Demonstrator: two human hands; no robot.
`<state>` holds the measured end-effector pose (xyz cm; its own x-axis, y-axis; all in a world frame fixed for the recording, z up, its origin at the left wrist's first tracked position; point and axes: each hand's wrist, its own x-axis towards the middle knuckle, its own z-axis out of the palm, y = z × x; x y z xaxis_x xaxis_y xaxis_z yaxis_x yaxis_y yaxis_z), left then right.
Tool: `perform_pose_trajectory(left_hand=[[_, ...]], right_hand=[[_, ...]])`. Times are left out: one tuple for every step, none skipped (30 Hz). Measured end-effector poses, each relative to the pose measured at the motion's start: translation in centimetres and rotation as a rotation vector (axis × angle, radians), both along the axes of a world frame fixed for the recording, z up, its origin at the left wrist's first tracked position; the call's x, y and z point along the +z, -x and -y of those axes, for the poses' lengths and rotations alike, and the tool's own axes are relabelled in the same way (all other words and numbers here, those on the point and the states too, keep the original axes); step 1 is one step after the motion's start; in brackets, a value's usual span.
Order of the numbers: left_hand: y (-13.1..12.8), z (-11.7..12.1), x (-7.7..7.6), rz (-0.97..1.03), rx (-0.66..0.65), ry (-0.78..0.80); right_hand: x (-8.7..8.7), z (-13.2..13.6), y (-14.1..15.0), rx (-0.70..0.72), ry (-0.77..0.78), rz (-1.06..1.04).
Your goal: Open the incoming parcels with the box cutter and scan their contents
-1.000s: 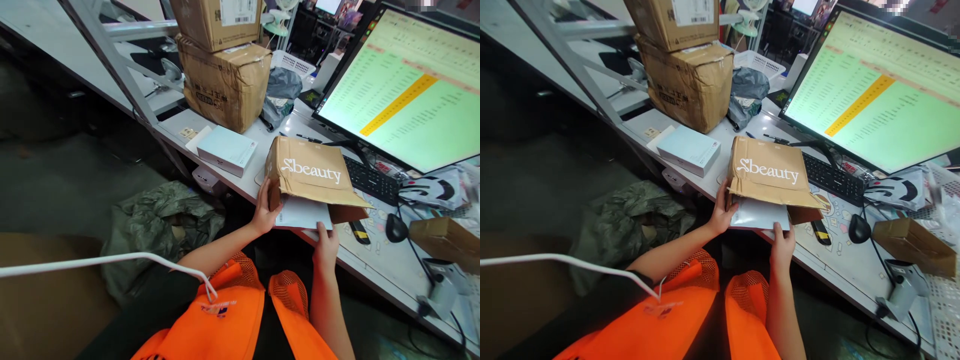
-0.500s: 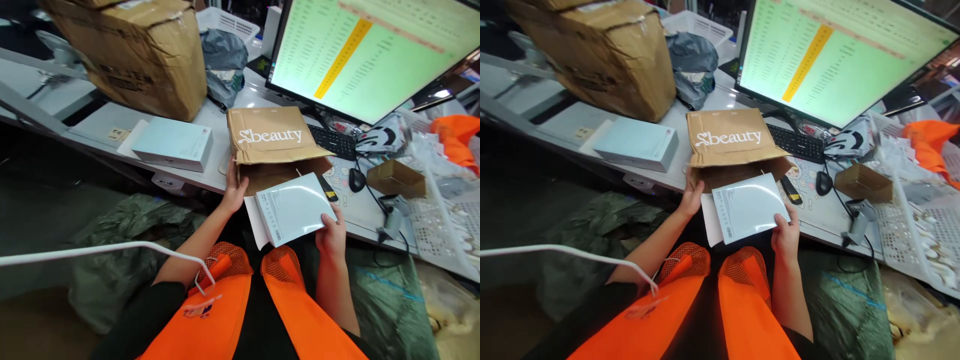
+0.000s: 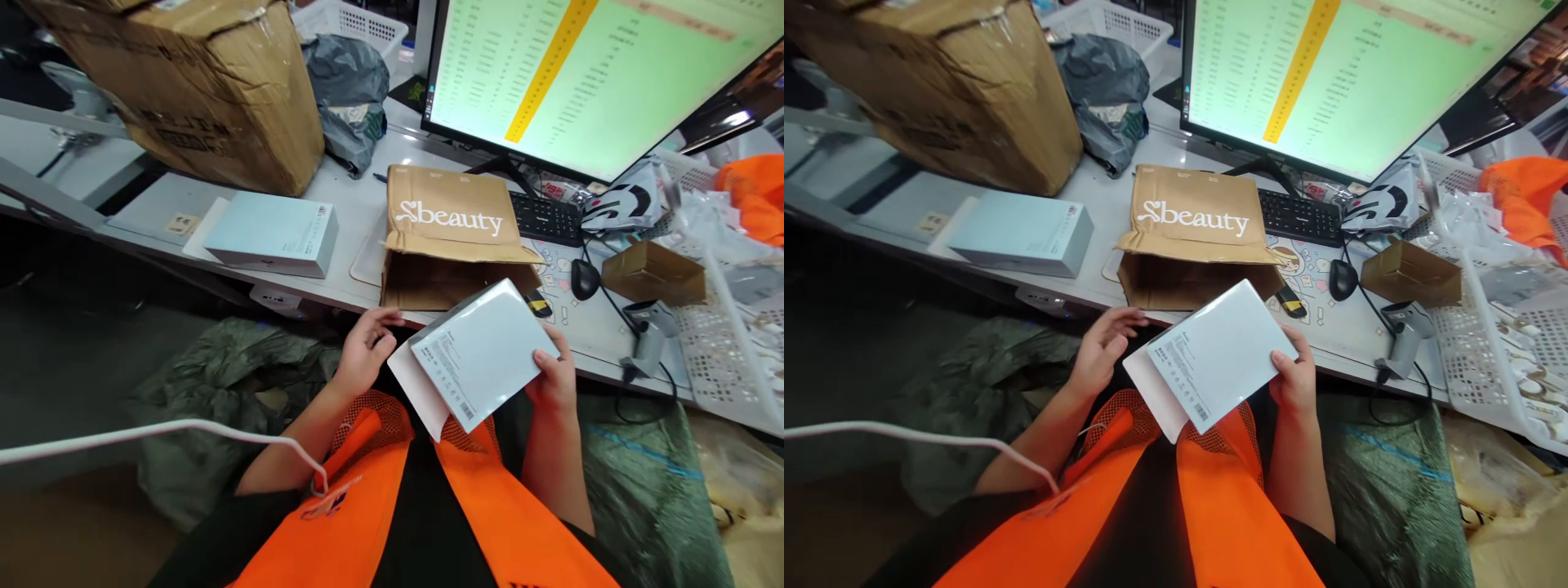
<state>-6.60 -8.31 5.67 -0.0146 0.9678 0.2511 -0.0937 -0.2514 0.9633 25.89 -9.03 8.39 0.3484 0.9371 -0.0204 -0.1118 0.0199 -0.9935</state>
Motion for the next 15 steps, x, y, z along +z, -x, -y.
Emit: perform_pose_trajectory(left_hand=[[0.2,0.4,0.3,0.059,-0.184,0.094],[0.4,0.6,0.5,0.110,-0.346,0.179],[0.6,0.8,0.7,0.145,-0.469,0.251],[0.7,0.9,0.8,0.168,-0.553,0.312],[0.8,1.0,0.9,0.187,-0.601,0.362],[0.8,1.1,0.9,0.211,-0.618,0.403],[0.9,1.3,0.9,0.245,-0.613,0.435],[0.9,1.6,0.8,0.286,-0.597,0.461],[0.9,2.0,0.8,0.332,-0.588,0.483],[0.9,2.4,0.9,0.381,-0.587,0.499],[1.0,2.8,0.9,0.429,-0.590,0.507],[1.0,3.3,1.0,0.471,-0.591,0.505],[1.1,3.6,1.2,0.501,-0.581,0.494],[1.1,4.0,1.4,0.515,-0.557,0.476],[1.1,4.2,1.5,0.516,-0.516,0.454]], right_hand=[[0.0,-0.2,0.2,0.045,0.003,0.016],[-0.1,-0.5,0.4,0.091,0.007,0.037],[-0.1,-0.7,0.6,0.132,0.010,0.062],[-0.2,-0.9,0.9,0.164,0.012,0.092],[-0.2,-1.1,1.1,0.193,0.009,0.126],[0.0,-1.2,1.3,0.221,-0.005,0.165],[0.2,-1.2,1.3,0.251,-0.032,0.209],[0.6,-1.1,1.2,0.281,-0.072,0.251],[1.0,-1.0,0.9,0.302,-0.120,0.291],[1.6,-0.8,0.4,0.290,-0.176,0.330],[2.1,-0.6,-0.4,0.229,-0.233,0.365],[2.7,-0.4,-1.4,0.126,-0.280,0.390],[3.1,-0.2,-2.5,0.000,-0.307,0.407],[3.4,0.1,-3.9,-0.126,-0.313,0.418],[3.4,0.3,-5.4,-0.233,-0.300,0.431]])
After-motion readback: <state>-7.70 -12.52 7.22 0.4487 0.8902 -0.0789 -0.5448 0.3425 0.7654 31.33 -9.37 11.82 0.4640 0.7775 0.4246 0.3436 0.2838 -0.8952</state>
